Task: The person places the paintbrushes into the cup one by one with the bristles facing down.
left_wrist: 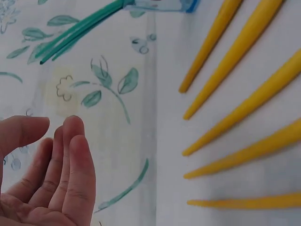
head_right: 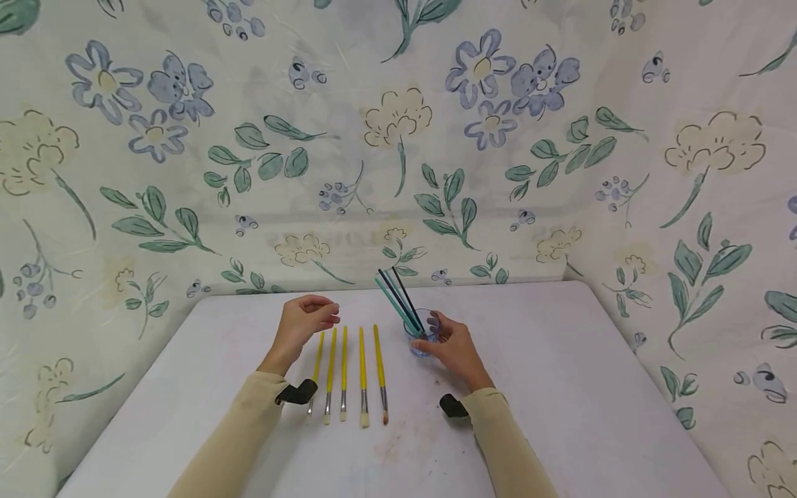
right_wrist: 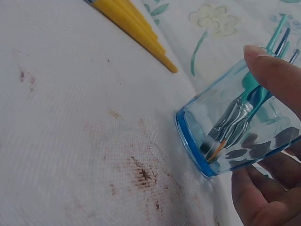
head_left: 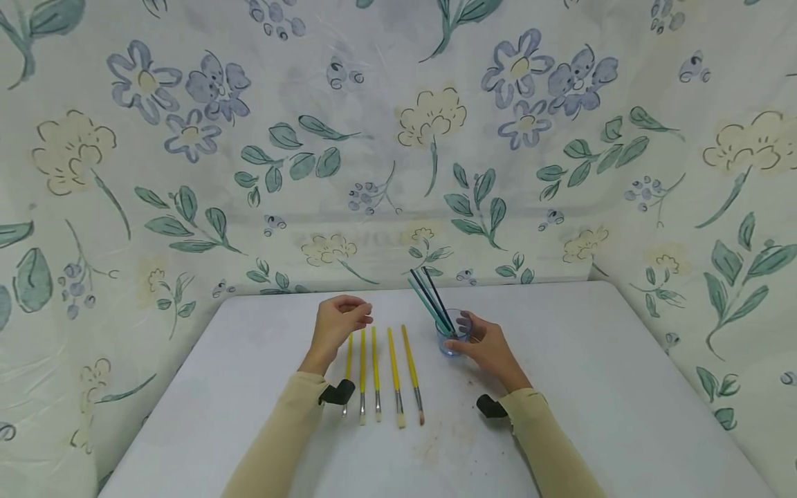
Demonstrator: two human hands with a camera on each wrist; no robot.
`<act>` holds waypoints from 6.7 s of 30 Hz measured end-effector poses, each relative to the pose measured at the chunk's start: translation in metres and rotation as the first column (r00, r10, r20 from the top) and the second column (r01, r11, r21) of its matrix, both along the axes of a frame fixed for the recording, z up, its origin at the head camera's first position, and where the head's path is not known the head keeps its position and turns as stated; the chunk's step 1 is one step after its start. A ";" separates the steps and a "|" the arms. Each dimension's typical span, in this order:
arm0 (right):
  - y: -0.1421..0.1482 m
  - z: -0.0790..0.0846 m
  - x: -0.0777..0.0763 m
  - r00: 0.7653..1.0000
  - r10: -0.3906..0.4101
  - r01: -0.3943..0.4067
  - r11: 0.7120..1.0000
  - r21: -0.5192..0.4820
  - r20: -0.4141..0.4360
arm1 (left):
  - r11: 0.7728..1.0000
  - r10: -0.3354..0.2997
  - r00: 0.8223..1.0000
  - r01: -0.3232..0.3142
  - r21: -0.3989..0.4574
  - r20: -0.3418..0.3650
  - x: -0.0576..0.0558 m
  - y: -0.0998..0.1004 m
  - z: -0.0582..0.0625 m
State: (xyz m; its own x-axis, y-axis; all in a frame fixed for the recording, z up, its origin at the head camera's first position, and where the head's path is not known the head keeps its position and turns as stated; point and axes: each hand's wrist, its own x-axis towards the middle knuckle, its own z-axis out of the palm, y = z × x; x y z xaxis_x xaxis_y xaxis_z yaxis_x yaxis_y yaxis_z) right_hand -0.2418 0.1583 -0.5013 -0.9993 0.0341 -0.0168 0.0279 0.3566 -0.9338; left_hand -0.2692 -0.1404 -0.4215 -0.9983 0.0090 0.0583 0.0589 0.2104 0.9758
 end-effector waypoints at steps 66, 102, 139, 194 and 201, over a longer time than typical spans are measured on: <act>0.002 0.009 0.004 1.000 0.014 -0.014 1.000 0.023 0.007 | 0.621 0.068 0.979 0.110 -0.776 0.194 0.014 -0.031 -0.040; 0.000 0.008 0.003 1.000 0.000 0.000 1.000 0.027 0.004 | 0.999 0.022 0.962 -0.009 -0.049 0.271 0.010 -0.037 -0.017; 0.002 0.006 0.001 0.999 0.031 -0.031 0.999 0.011 -0.019 | 0.974 -0.049 0.998 0.038 0.225 0.045 -0.008 0.029 0.024; 0.000 0.011 0.003 1.000 0.021 -0.021 1.000 0.011 0.012 | 0.990 -0.021 0.999 0.026 0.135 -0.039 -0.006 0.079 0.023; 0.000 0.011 0.004 1.000 0.028 -0.028 1.000 0.012 0.001 | 0.990 -0.024 0.999 0.030 0.135 -0.048 -0.005 0.082 0.019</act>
